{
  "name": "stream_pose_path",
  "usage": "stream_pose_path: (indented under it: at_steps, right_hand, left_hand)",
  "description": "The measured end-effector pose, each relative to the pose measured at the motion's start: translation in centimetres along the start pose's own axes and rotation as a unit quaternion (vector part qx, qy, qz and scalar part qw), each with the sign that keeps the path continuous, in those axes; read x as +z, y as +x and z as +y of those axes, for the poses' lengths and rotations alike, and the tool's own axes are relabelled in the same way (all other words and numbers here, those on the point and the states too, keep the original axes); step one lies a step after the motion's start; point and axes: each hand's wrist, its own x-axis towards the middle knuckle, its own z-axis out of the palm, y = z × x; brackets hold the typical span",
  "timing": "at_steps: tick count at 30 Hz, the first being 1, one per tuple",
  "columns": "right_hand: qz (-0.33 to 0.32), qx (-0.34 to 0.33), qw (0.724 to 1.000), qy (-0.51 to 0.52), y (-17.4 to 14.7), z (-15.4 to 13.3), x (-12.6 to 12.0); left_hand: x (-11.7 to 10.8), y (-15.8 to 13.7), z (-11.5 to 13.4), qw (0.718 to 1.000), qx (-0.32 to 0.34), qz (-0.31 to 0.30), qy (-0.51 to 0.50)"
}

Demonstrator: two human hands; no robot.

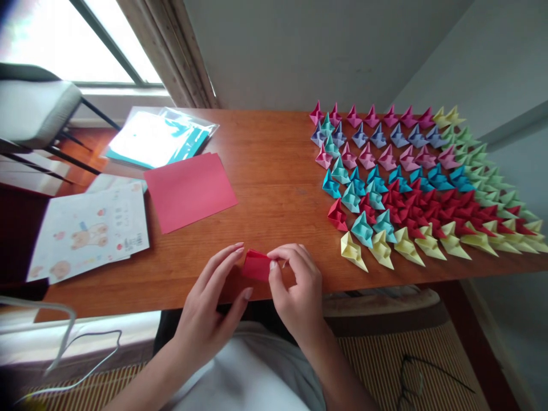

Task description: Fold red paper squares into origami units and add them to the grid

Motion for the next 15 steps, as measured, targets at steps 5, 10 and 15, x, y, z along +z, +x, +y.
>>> stream_pose_path:
  at_steps: [5, 10, 15]
  right_hand:
    - [-0.064, -0.002, 0.996, 0.069, 0.2, -0.7, -0.2]
    - [-0.06, 0.108, 0.977, 0.176, -0.2, -1.2, 0.0]
    - [-0.133, 0.117, 0.972, 0.155, -0.1, -0.9, 0.1]
  left_hand:
    - [-1.0, 1.3, -0.2, 0.986, -0.046, -0.042, -0.157]
    - [-0.8, 2.1, 0.0, 0.91, -0.169, -0.051, -0.375]
    - [-0.4, 2.9, 0.2, 0.839, -0.219, -0.001, -0.498]
